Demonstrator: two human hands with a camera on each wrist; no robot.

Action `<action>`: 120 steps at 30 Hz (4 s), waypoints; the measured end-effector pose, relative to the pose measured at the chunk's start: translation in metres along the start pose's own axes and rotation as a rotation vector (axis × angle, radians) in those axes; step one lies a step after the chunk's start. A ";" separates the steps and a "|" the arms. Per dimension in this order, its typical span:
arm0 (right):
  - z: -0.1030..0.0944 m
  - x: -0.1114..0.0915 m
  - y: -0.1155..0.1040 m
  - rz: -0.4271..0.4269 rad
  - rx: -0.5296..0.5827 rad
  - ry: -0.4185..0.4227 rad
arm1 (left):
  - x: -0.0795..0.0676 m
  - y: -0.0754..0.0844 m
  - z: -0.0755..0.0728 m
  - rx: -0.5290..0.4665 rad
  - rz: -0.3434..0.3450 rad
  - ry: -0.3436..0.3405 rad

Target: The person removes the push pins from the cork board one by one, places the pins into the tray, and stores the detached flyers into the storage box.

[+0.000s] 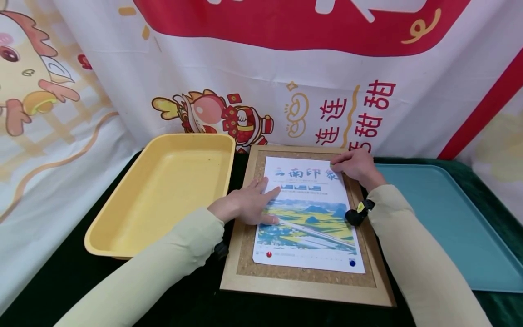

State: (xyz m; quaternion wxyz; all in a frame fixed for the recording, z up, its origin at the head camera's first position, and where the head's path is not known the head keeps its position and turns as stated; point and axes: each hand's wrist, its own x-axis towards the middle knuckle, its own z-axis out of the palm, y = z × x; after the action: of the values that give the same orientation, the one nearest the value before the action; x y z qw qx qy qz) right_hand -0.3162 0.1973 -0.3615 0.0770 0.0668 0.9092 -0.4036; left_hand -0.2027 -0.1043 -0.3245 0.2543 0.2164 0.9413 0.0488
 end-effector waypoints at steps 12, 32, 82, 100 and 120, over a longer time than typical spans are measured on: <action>0.002 -0.001 -0.001 0.012 0.000 0.014 | -0.001 0.002 0.000 -0.002 0.000 -0.001; 0.002 -0.002 -0.003 0.022 0.015 0.023 | -0.002 0.002 0.000 -0.011 -0.001 0.012; -0.007 -0.008 0.001 -0.006 0.076 -0.033 | -0.002 0.001 0.001 -0.010 -0.003 0.008; -0.023 -0.025 0.013 -0.033 0.104 0.025 | -0.001 0.002 0.000 0.006 0.010 0.012; -0.048 -0.049 0.052 -0.003 0.124 0.114 | -0.002 0.000 0.001 0.003 0.002 0.011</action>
State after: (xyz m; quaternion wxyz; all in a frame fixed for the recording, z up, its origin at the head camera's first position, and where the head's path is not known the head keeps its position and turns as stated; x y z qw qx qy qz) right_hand -0.2627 0.2652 -0.3578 0.0201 0.0932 0.8854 -0.4550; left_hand -0.2008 -0.1046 -0.3244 0.2486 0.2173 0.9426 0.0489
